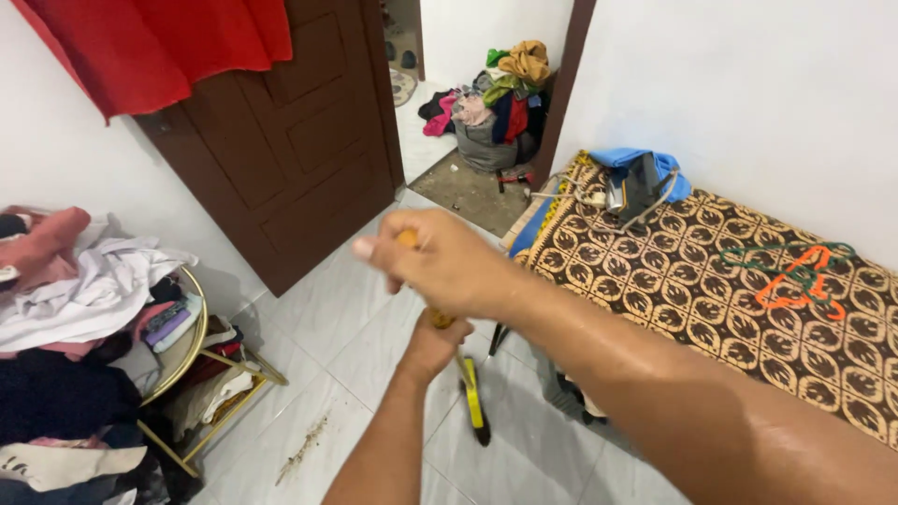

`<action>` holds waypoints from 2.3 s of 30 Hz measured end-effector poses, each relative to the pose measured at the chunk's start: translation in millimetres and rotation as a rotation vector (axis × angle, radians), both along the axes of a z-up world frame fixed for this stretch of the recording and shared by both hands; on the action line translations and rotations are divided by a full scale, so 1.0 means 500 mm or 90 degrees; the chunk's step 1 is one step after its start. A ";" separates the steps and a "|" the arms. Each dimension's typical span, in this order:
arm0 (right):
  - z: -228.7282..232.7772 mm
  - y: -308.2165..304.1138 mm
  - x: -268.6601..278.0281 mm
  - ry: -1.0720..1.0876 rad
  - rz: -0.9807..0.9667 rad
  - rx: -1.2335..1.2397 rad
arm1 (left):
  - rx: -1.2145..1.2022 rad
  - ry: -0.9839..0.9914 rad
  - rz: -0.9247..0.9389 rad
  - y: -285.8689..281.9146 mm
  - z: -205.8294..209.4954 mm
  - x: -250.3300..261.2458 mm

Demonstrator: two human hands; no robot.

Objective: The person sweeps the floor in a room using a broom, moving debris towards a doorway and handling a red cloth hanging on the door.

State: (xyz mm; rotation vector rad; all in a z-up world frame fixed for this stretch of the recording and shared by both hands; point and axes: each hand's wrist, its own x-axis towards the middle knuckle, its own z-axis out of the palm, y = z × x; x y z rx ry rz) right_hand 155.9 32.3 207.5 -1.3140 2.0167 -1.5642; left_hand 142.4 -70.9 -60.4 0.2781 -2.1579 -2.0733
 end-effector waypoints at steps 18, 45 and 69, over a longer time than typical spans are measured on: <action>-0.102 0.019 -0.104 -0.102 -0.212 -0.051 | -0.213 -0.132 0.113 0.096 0.051 0.021; -0.062 0.100 -0.164 -0.080 -0.158 -0.010 | -0.394 -0.312 0.127 0.136 0.086 -0.057; -0.166 -0.073 -0.172 -0.496 0.198 -0.116 | -0.370 -0.372 0.369 0.097 0.065 0.259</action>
